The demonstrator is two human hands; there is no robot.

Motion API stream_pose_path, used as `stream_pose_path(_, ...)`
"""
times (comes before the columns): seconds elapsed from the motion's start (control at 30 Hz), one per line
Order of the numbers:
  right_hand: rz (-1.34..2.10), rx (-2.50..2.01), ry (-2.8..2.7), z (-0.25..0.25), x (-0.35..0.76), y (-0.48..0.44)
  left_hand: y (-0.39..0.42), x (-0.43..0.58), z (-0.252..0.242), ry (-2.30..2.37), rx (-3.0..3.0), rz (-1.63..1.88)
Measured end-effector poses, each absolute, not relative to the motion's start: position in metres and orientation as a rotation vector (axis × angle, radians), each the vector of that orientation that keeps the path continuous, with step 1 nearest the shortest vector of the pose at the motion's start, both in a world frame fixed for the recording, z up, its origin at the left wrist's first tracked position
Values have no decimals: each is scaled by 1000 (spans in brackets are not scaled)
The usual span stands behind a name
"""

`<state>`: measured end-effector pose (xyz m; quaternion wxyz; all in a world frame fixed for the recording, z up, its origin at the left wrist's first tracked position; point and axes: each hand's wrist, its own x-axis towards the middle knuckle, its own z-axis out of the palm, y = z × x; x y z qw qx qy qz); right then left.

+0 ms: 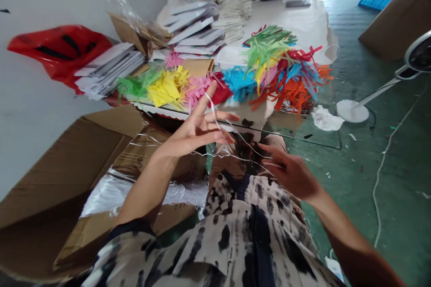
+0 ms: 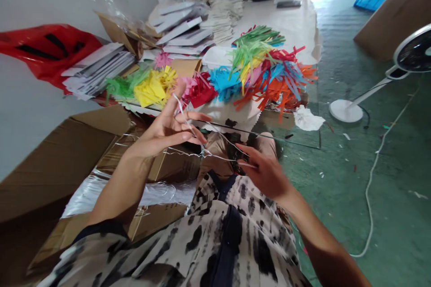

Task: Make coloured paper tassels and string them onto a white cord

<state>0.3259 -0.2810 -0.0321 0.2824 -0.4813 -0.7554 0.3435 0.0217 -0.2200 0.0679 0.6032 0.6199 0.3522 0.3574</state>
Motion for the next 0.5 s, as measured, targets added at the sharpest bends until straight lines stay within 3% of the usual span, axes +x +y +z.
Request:
stream_pose_path(0.2, 1085, -967, -2096, -10, 256, -262, -220, 43, 64, 761, 1467, 797)
stream_pose_path(0.5, 1347, -994, -1529, 24, 296, -270, -235, 75, -19, 600, 1314, 523)
